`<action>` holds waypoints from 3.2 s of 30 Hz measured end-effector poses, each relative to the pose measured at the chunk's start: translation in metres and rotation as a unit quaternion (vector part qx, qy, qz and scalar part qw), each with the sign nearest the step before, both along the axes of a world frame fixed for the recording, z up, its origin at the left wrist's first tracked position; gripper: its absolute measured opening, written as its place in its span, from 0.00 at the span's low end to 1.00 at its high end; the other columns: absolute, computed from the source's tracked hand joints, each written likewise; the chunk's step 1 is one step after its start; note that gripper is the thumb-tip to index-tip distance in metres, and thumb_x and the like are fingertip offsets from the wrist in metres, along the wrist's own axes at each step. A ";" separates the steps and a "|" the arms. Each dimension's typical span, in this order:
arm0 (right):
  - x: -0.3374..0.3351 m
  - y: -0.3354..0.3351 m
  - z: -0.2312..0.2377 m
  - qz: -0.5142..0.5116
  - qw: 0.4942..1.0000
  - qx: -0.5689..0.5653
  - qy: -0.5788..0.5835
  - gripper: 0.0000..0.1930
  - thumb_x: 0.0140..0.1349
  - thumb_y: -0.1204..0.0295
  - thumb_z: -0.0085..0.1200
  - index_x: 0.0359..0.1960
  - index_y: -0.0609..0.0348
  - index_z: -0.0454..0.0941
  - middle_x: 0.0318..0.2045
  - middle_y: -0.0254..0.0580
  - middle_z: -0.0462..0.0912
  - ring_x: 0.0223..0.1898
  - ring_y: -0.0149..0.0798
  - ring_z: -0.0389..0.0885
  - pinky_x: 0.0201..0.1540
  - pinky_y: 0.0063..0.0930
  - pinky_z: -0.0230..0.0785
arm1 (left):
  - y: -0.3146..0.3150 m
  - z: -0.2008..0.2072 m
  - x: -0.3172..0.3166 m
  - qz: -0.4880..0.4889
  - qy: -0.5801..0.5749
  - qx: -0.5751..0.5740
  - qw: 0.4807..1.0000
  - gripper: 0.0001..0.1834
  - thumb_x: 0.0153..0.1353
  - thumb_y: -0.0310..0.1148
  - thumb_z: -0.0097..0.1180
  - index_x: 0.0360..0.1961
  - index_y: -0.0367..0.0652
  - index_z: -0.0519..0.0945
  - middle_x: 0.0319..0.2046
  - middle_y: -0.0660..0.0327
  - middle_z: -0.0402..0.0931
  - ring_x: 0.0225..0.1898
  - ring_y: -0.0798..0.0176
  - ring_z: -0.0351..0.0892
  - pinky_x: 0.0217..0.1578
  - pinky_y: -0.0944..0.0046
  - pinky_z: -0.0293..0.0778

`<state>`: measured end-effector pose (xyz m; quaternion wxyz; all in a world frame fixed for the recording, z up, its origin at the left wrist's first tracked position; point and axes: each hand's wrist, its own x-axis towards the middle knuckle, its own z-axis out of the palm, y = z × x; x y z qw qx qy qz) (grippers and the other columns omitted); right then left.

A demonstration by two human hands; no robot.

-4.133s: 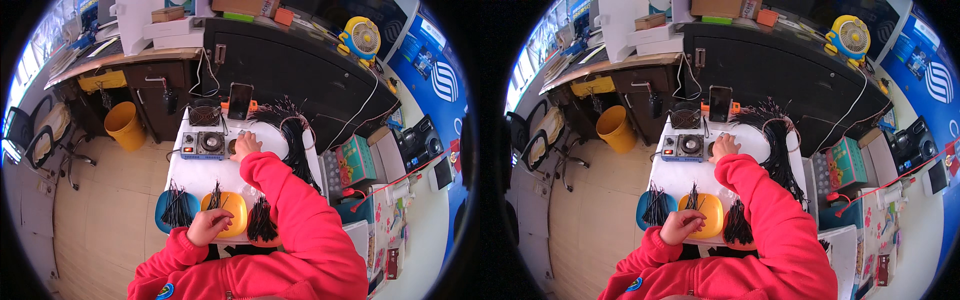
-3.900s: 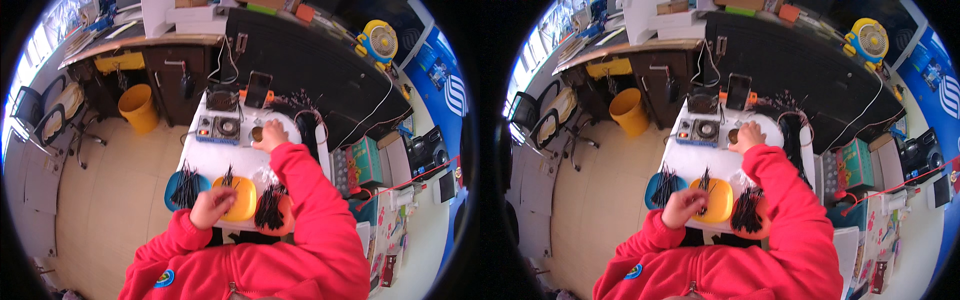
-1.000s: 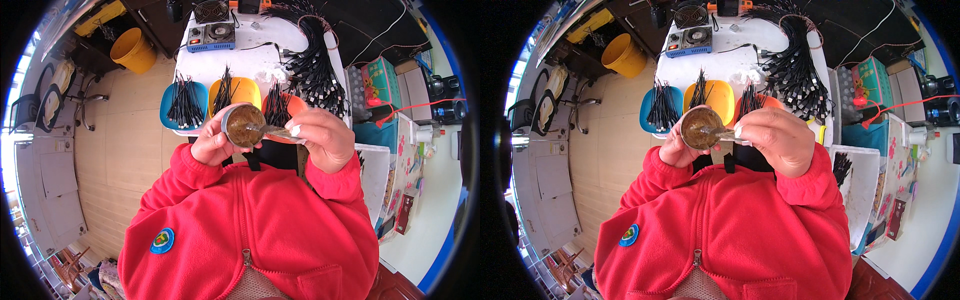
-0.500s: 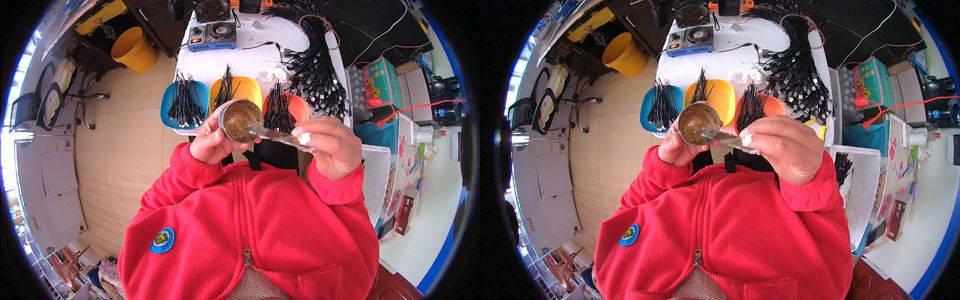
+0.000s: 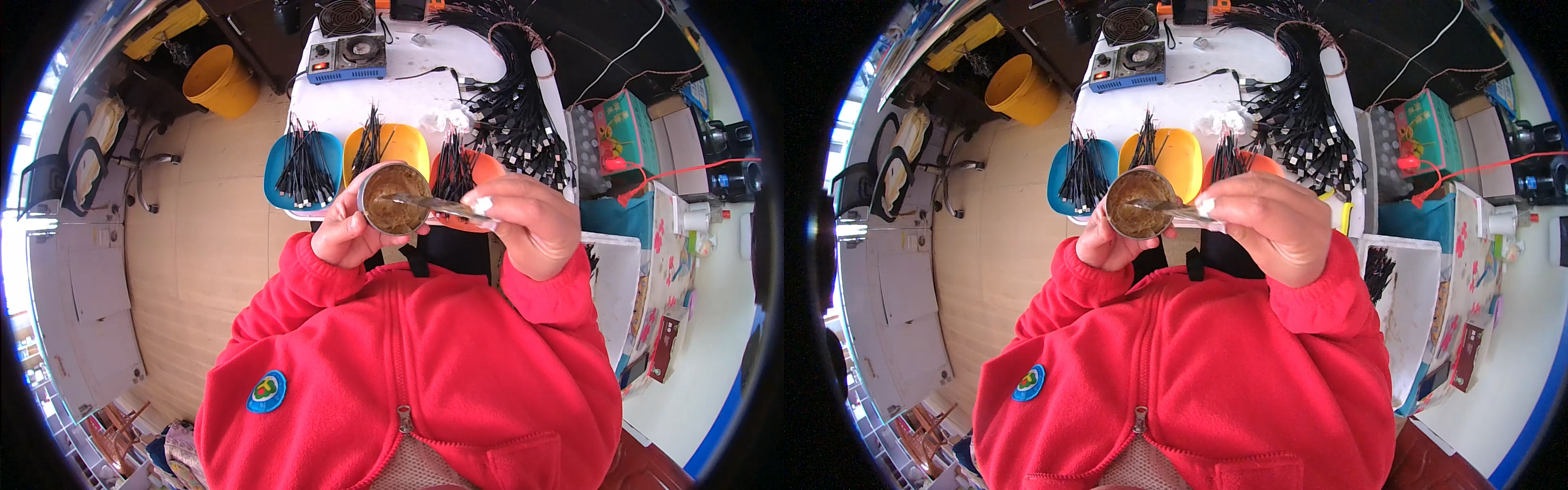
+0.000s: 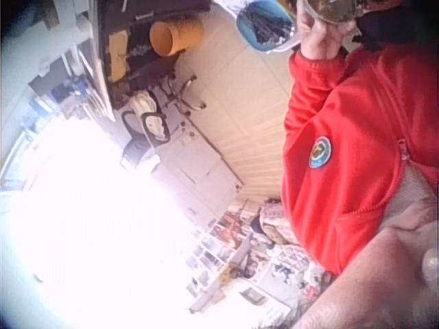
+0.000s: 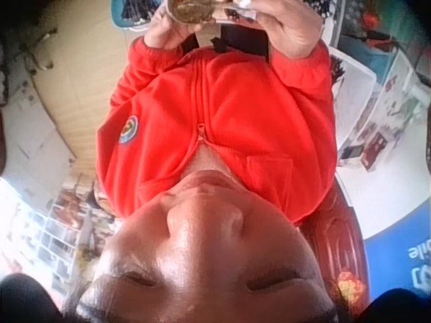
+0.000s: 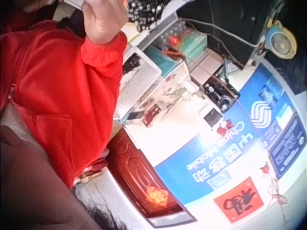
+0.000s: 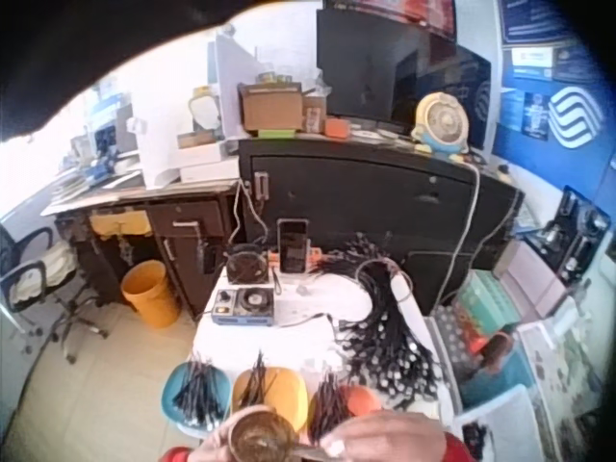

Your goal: The person assembles small electronic components by hand, inserting parts into connectors and applying a paste from a small container using a tool. They handle multiple black cables and place finished units into trays on the table.

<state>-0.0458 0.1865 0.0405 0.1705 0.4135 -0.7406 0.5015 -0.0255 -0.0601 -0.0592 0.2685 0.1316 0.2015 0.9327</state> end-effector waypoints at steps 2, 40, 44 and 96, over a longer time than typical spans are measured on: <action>-0.002 -0.006 -0.003 0.000 1.000 0.007 -0.011 0.13 0.47 0.86 0.62 0.35 0.61 0.79 0.35 0.44 0.84 0.34 0.42 0.85 0.34 0.27 0.76 | 0.000 0.001 0.000 -0.002 -0.001 0.003 1.000 0.47 0.57 0.39 0.66 0.70 0.41 0.50 0.61 0.44 0.64 0.55 0.35 0.74 0.49 0.51 0.80; 0.001 -0.008 -0.006 -0.019 0.996 0.008 -0.088 0.06 0.57 0.84 0.58 0.35 0.64 0.79 0.34 0.48 0.84 0.33 0.37 0.83 0.37 0.25 0.76 | -0.001 -0.001 0.001 -0.004 0.002 -0.001 1.000 0.49 0.54 0.39 0.68 0.70 0.41 0.50 0.62 0.45 0.64 0.56 0.34 0.73 0.51 0.49 0.80; 0.002 -0.010 -0.004 0.020 0.997 0.000 -0.072 0.05 0.56 0.83 0.59 0.34 0.63 0.78 0.33 0.48 0.84 0.33 0.39 0.84 0.36 0.27 0.76 | -0.002 -0.001 0.001 -0.006 0.002 -0.003 1.000 0.49 0.54 0.38 0.68 0.70 0.40 0.50 0.61 0.44 0.65 0.55 0.34 0.73 0.51 0.49 0.79; 0.003 -0.005 0.017 0.025 0.991 0.093 0.096 0.09 0.45 0.79 0.61 0.31 0.64 0.80 0.32 0.46 0.82 0.32 0.43 0.84 0.32 0.28 0.77 | -0.002 0.006 0.005 0.005 -0.013 -0.017 1.000 0.51 0.54 0.39 0.69 0.70 0.40 0.48 0.60 0.41 0.65 0.55 0.40 0.75 0.48 0.53 0.83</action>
